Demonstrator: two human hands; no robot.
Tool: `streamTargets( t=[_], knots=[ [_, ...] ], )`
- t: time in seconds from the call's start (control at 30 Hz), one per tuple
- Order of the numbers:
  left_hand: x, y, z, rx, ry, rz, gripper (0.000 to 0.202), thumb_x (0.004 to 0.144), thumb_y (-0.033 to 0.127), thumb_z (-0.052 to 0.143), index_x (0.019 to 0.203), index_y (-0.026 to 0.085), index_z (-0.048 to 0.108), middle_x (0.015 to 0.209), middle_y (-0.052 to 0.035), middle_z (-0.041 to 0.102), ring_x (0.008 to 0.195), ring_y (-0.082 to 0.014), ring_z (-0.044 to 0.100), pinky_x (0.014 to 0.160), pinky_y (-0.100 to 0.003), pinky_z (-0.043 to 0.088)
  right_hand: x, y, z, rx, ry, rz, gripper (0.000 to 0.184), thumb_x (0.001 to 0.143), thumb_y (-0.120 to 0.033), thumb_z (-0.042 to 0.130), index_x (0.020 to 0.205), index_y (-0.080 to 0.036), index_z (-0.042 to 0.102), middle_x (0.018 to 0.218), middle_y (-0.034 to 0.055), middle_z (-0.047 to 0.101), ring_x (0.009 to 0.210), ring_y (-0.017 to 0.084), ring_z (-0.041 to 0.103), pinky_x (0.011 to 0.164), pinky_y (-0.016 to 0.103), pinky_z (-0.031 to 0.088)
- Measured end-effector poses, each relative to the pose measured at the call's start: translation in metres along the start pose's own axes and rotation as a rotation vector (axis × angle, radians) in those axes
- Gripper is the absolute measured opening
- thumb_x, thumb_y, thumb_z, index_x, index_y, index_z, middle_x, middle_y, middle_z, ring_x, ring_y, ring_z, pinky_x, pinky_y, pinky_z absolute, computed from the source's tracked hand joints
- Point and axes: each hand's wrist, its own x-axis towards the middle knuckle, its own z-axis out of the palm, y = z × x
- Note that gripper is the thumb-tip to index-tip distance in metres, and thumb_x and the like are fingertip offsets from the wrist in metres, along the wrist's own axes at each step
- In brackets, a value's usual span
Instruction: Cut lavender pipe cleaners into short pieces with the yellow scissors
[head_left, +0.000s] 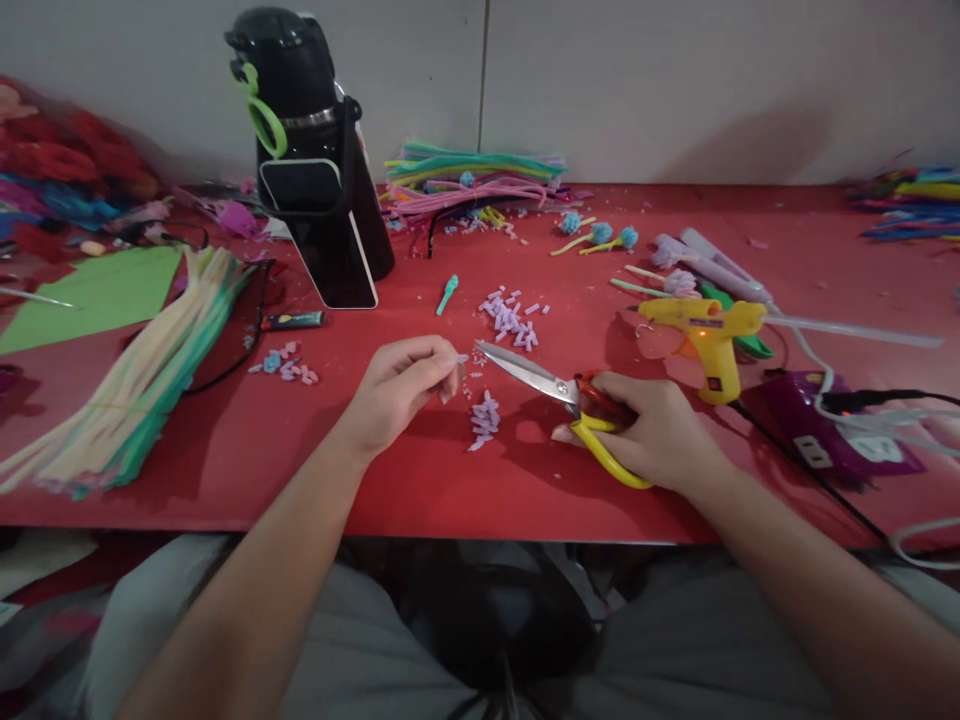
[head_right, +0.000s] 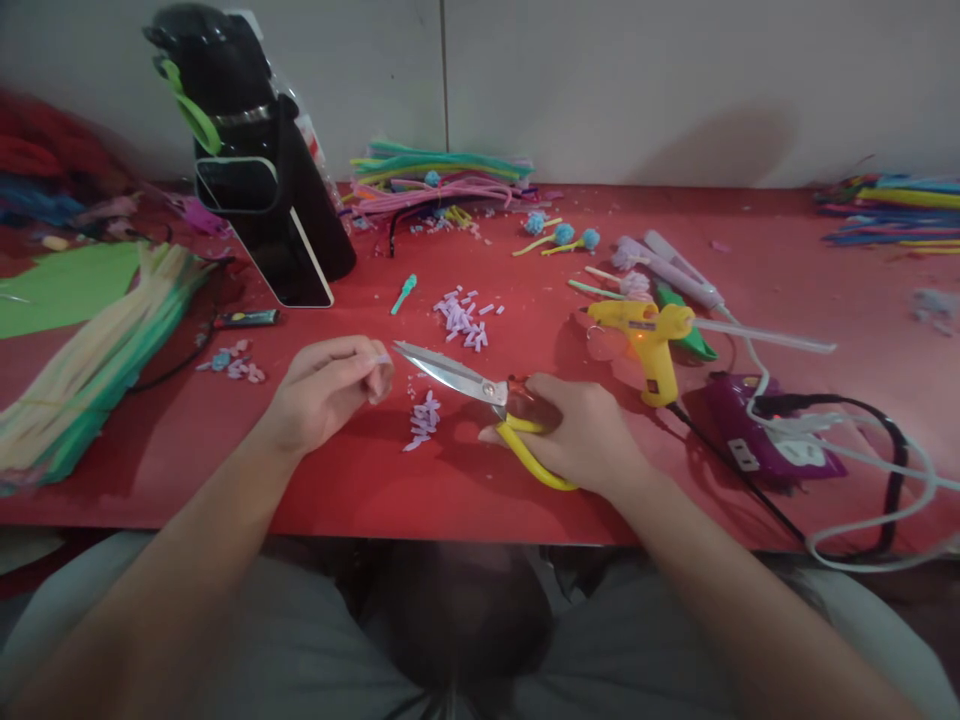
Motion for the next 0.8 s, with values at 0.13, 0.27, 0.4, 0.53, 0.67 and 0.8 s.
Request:
streamTargets(
  t=[0.13, 0.27, 0.4, 0.53, 0.67, 0.8],
  knots=[
    [0.001, -0.001, 0.000, -0.003, -0.009, -0.001, 0.026, 0.087, 0.023, 0.059, 0.063, 0.016, 0.062, 0.064, -0.0015, 0.055, 0.061, -0.0121, 0.049, 0.060, -0.028, 0.037, 0.001, 0.000, 0.001, -0.008, 0.000, -0.032, 0.062, 0.067, -0.077, 0.066, 0.061, -0.022, 0.037, 0.055, -0.0054, 0.036, 0.053, 0.010, 0.029, 0.048, 0.025, 0.026],
    [0.002, 0.001, -0.004, 0.043, -0.005, 0.015, 0.026, 0.088, 0.023, 0.058, 0.063, 0.016, 0.060, 0.064, -0.0014, 0.055, 0.062, -0.0126, 0.049, 0.061, -0.028, 0.037, 0.000, 0.002, 0.001, 0.015, -0.004, -0.028, 0.060, 0.068, -0.074, 0.069, 0.062, -0.021, 0.041, 0.056, -0.0058, 0.035, 0.055, 0.010, 0.029, 0.048, 0.024, 0.027],
    [-0.003, 0.006, -0.008, 0.396, -0.035, -0.021, 0.025, 0.089, 0.025, 0.056, 0.066, 0.017, 0.057, 0.065, -0.0002, 0.054, 0.064, -0.0129, 0.048, 0.062, -0.028, 0.037, 0.000, 0.003, 0.001, 0.046, 0.004, -0.024, 0.058, 0.068, -0.074, 0.069, 0.064, -0.020, 0.047, 0.057, -0.0054, 0.037, 0.055, 0.009, 0.030, 0.048, 0.024, 0.028],
    [-0.009, 0.009, -0.009, 0.837, -0.214, -0.054, 0.018, 0.089, 0.028, 0.058, 0.075, 0.018, 0.061, 0.075, -0.0010, 0.061, 0.069, -0.0144, 0.053, 0.068, -0.028, 0.041, 0.000, 0.002, 0.001, 0.086, 0.020, -0.026, 0.058, 0.068, -0.073, 0.070, 0.065, -0.020, 0.048, 0.057, -0.0056, 0.037, 0.055, 0.009, 0.031, 0.048, 0.024, 0.029],
    [-0.013, 0.012, -0.012, 0.989, -0.255, 0.040, 0.010, 0.089, 0.025, 0.058, 0.087, 0.020, 0.066, 0.096, -0.0050, 0.066, 0.090, -0.0191, 0.060, 0.084, -0.030, 0.045, 0.000, 0.000, 0.000, 0.136, 0.067, 0.032, 0.055, 0.068, -0.070, 0.072, 0.066, -0.020, 0.049, 0.056, -0.0050, 0.040, 0.053, 0.009, 0.033, 0.047, 0.023, 0.029],
    [-0.012, 0.018, -0.018, 0.965, -0.194, 0.052, 0.015, 0.092, 0.028, 0.057, 0.083, 0.019, 0.064, 0.091, -0.0039, 0.064, 0.084, -0.0173, 0.060, 0.081, -0.030, 0.045, 0.002, -0.002, 0.000, 0.197, 0.171, 0.074, 0.055, 0.067, -0.067, 0.074, 0.062, -0.021, 0.044, 0.056, -0.0043, 0.041, 0.052, 0.009, 0.033, 0.046, 0.023, 0.027]
  ],
)
